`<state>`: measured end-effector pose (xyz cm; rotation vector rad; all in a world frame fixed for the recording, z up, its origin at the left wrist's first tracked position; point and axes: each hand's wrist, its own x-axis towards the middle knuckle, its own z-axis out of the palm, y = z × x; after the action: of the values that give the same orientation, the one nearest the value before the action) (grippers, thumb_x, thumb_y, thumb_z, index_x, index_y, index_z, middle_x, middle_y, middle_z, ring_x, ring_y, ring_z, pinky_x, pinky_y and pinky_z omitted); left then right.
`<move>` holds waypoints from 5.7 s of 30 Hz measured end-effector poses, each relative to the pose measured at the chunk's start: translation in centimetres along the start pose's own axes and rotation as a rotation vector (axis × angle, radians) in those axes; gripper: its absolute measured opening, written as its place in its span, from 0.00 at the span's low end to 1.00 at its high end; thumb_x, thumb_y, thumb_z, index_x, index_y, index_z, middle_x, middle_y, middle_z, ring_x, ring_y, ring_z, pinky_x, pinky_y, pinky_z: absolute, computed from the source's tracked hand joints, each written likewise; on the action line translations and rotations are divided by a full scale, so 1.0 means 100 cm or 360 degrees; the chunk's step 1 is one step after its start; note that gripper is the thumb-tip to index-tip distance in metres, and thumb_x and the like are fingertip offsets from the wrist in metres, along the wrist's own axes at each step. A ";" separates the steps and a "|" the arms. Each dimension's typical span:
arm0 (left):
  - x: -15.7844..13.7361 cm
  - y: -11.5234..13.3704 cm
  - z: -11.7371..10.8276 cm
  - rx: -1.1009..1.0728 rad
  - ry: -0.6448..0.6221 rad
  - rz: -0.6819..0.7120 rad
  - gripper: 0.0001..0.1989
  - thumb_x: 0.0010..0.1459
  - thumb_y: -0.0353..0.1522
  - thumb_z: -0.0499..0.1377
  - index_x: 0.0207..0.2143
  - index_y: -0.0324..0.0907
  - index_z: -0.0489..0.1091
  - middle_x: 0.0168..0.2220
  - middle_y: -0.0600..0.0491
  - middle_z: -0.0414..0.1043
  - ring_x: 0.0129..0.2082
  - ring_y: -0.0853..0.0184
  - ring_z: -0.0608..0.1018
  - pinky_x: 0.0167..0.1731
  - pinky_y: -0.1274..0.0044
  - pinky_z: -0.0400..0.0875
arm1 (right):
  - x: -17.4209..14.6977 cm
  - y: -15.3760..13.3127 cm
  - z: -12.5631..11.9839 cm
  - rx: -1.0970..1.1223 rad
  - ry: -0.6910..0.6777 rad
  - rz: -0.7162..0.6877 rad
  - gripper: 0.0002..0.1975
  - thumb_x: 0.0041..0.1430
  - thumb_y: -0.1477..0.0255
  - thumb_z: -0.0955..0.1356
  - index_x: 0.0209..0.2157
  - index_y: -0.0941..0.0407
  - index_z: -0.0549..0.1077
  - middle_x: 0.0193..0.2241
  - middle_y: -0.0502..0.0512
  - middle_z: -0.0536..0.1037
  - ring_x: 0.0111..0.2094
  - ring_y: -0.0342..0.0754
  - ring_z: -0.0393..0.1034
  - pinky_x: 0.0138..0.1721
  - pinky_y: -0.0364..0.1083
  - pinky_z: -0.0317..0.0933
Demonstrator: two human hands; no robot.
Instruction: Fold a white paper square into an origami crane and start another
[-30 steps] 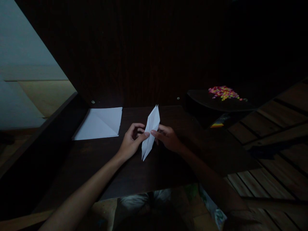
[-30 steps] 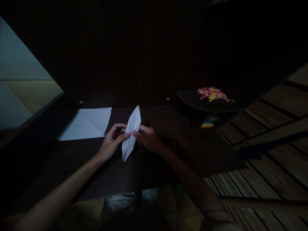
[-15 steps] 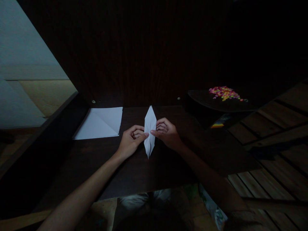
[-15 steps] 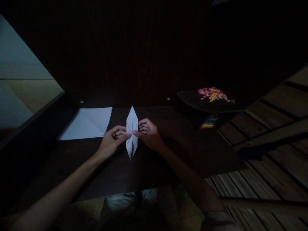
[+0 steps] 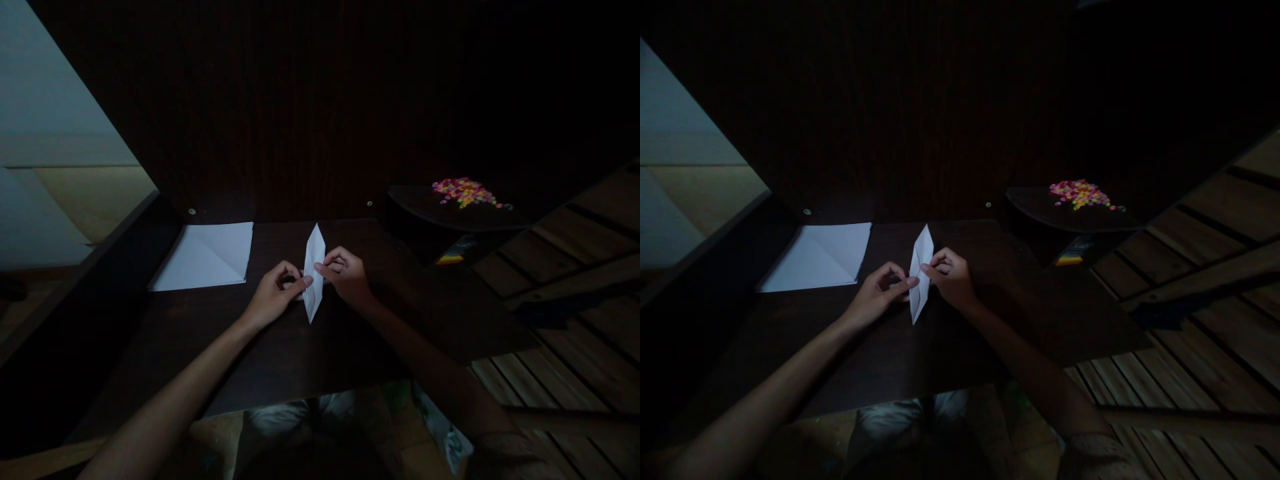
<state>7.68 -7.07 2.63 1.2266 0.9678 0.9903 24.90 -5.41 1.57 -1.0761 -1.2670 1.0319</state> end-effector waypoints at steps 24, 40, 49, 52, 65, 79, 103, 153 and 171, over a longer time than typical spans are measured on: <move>0.005 -0.016 0.002 -0.0065 0.0049 0.0050 0.25 0.42 0.41 0.71 0.33 0.42 0.60 0.27 0.60 0.70 0.21 0.74 0.73 0.23 0.81 0.67 | 0.004 0.004 0.000 0.0114 0.0213 0.0120 0.17 0.40 0.61 0.76 0.26 0.56 0.71 0.24 0.51 0.75 0.27 0.47 0.72 0.24 0.44 0.68; 0.010 -0.023 -0.020 0.1714 -0.0016 0.0684 0.09 0.59 0.29 0.56 0.39 0.40 0.76 0.38 0.47 0.69 0.40 0.61 0.72 0.45 0.68 0.69 | 0.003 0.029 -0.011 -0.1343 -0.0542 -0.0607 0.09 0.50 0.74 0.75 0.35 0.56 0.79 0.36 0.55 0.70 0.40 0.50 0.64 0.44 0.51 0.60; 0.011 -0.022 -0.022 0.1817 -0.0223 0.0779 0.12 0.59 0.21 0.53 0.38 0.39 0.75 0.36 0.48 0.74 0.39 0.63 0.74 0.41 0.73 0.70 | -0.001 0.028 -0.010 -0.1227 -0.0653 -0.0621 0.08 0.49 0.78 0.75 0.27 0.57 0.72 0.31 0.51 0.70 0.34 0.46 0.65 0.38 0.46 0.59; 0.005 -0.020 -0.017 0.1894 -0.0174 0.0724 0.10 0.59 0.23 0.53 0.37 0.38 0.73 0.35 0.47 0.75 0.37 0.62 0.76 0.40 0.73 0.71 | 0.000 0.027 -0.010 -0.1164 -0.0628 -0.0481 0.08 0.48 0.79 0.75 0.26 0.58 0.72 0.28 0.48 0.69 0.29 0.43 0.64 0.34 0.43 0.57; 0.004 -0.033 -0.017 0.1502 -0.0013 0.0666 0.10 0.63 0.33 0.54 0.30 0.41 0.70 0.45 0.46 0.73 0.44 0.61 0.77 0.48 0.69 0.71 | 0.001 0.022 -0.015 -0.1069 -0.0640 -0.0270 0.05 0.49 0.79 0.73 0.26 0.57 0.74 0.26 0.48 0.70 0.27 0.41 0.63 0.31 0.41 0.56; -0.004 -0.023 -0.024 0.1528 -0.0268 0.0706 0.06 0.61 0.35 0.58 0.37 0.44 0.75 0.50 0.48 0.69 0.49 0.59 0.74 0.51 0.65 0.69 | -0.001 0.013 -0.029 -0.0987 -0.1046 -0.0449 0.02 0.54 0.74 0.73 0.29 0.57 0.77 0.32 0.51 0.70 0.34 0.44 0.68 0.36 0.44 0.60; 0.000 -0.027 -0.021 0.1523 -0.0120 0.0600 0.10 0.62 0.32 0.55 0.27 0.40 0.71 0.46 0.46 0.73 0.45 0.61 0.77 0.50 0.68 0.71 | -0.001 0.010 -0.018 -0.1258 -0.0685 -0.0086 0.09 0.52 0.71 0.74 0.23 0.58 0.74 0.25 0.50 0.72 0.26 0.42 0.66 0.29 0.42 0.55; 0.002 -0.028 -0.023 0.2068 -0.0262 0.0832 0.09 0.62 0.30 0.56 0.41 0.42 0.76 0.38 0.47 0.70 0.40 0.59 0.70 0.41 0.67 0.67 | 0.017 0.033 -0.036 -0.1294 -0.0470 -0.0158 0.19 0.46 0.78 0.76 0.42 0.51 0.80 0.33 0.52 0.72 0.34 0.46 0.67 0.39 0.46 0.62; -0.005 -0.016 -0.026 0.2133 -0.0506 0.0940 0.15 0.65 0.34 0.53 0.48 0.36 0.71 0.40 0.45 0.66 0.41 0.59 0.69 0.43 0.67 0.69 | 0.019 0.026 -0.046 -0.1127 -0.0584 -0.0325 0.15 0.45 0.84 0.72 0.35 0.55 0.77 0.37 0.53 0.72 0.34 0.44 0.66 0.34 0.44 0.64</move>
<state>5.15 -6.98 0.80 2.8036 1.0180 0.4336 29.58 -3.19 -0.59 -1.2698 -2.0883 0.6419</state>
